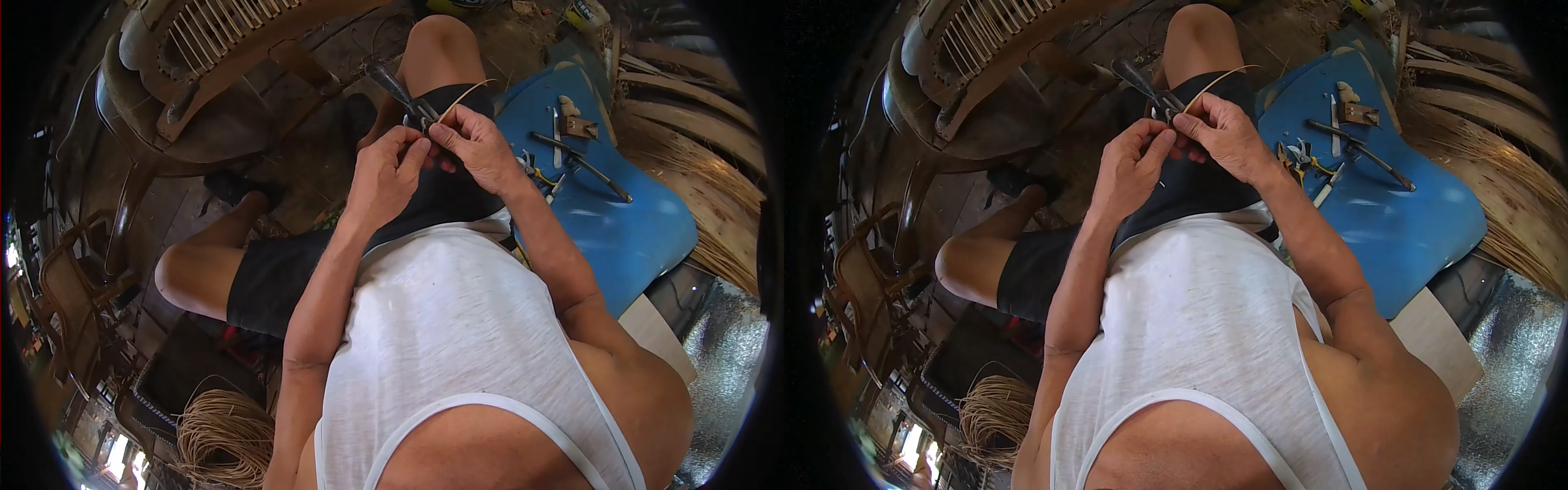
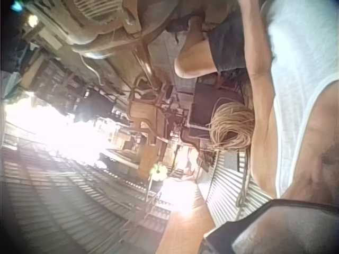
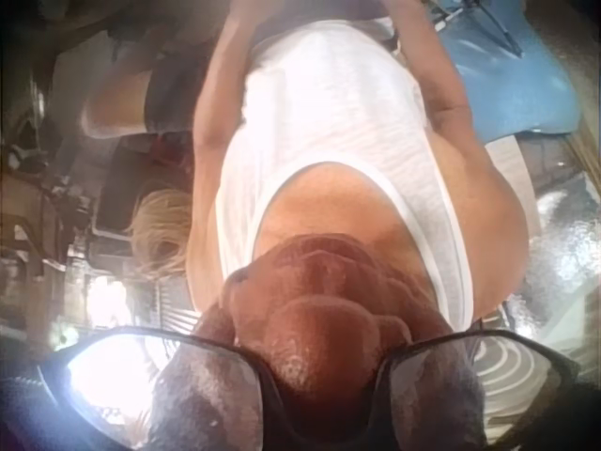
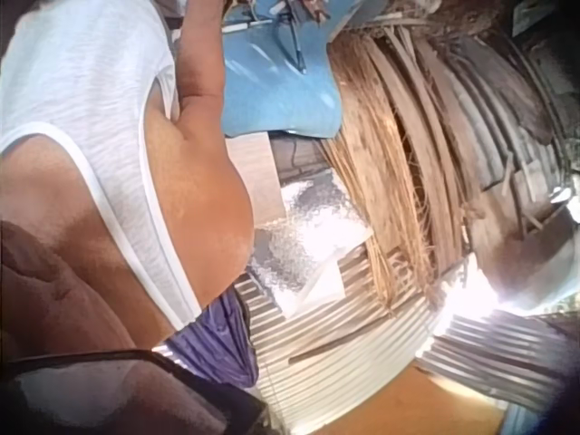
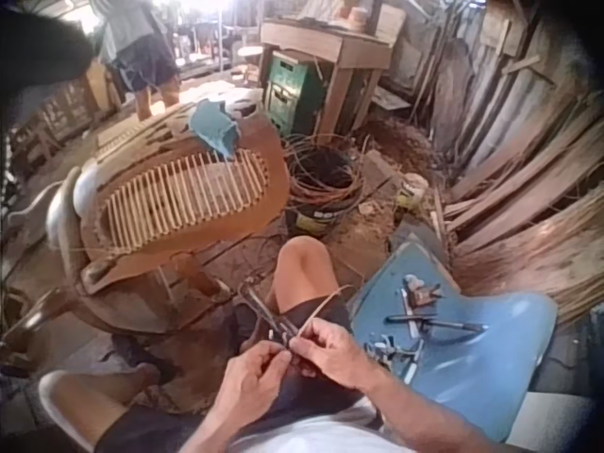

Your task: Repairing the cane or wicker backing of a wooden chair using hand tools and replacement weaving strips.

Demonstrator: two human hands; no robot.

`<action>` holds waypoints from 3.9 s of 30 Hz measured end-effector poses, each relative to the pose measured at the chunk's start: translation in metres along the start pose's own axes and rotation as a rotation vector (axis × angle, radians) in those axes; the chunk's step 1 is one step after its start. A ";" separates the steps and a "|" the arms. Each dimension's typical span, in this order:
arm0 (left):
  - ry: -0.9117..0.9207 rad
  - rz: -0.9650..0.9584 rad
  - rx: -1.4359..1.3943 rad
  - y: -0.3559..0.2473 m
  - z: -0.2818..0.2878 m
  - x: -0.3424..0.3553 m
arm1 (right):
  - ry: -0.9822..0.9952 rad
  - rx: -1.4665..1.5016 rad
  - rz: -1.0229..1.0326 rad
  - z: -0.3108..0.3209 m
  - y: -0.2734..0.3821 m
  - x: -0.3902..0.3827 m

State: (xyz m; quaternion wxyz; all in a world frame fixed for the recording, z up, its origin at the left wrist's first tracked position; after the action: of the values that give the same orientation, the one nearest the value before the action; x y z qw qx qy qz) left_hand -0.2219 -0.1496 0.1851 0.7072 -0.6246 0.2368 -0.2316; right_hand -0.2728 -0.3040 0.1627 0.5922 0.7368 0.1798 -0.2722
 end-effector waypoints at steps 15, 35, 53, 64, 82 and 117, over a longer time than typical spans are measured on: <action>-0.067 0.001 0.089 -0.013 0.015 0.028 | -0.276 -0.017 0.148 0.004 0.028 0.021; -0.040 -0.233 0.300 -0.050 0.057 -0.031 | -0.307 0.085 -0.070 0.119 0.078 0.020; 0.304 0.054 -0.078 -0.060 0.041 0.027 | -0.282 0.092 0.095 0.054 0.075 0.004; -0.088 -0.268 0.350 -0.059 0.040 -0.012 | -0.176 0.064 -0.025 0.045 0.067 0.025; 0.107 -0.012 0.048 -0.089 0.048 0.034 | -0.241 0.034 0.163 0.040 0.092 0.020; -0.074 -0.295 0.232 -0.042 -0.009 0.070 | -0.221 0.045 0.141 0.051 0.081 0.037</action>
State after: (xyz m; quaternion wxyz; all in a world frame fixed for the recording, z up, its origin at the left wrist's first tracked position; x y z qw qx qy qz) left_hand -0.1743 -0.2050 0.2230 0.7411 -0.5749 0.0883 -0.3353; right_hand -0.2053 -0.3748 0.1953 0.6092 0.7264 0.0550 -0.3134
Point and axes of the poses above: each hand's wrist, its own x-axis towards the middle knuckle, its own z-axis out of the back of the hand, y = z × x, the point moved 5 cm from there along x, towards the middle knuckle, and after that the axes turned 13 degrees about -z, right-handed, at the moved point
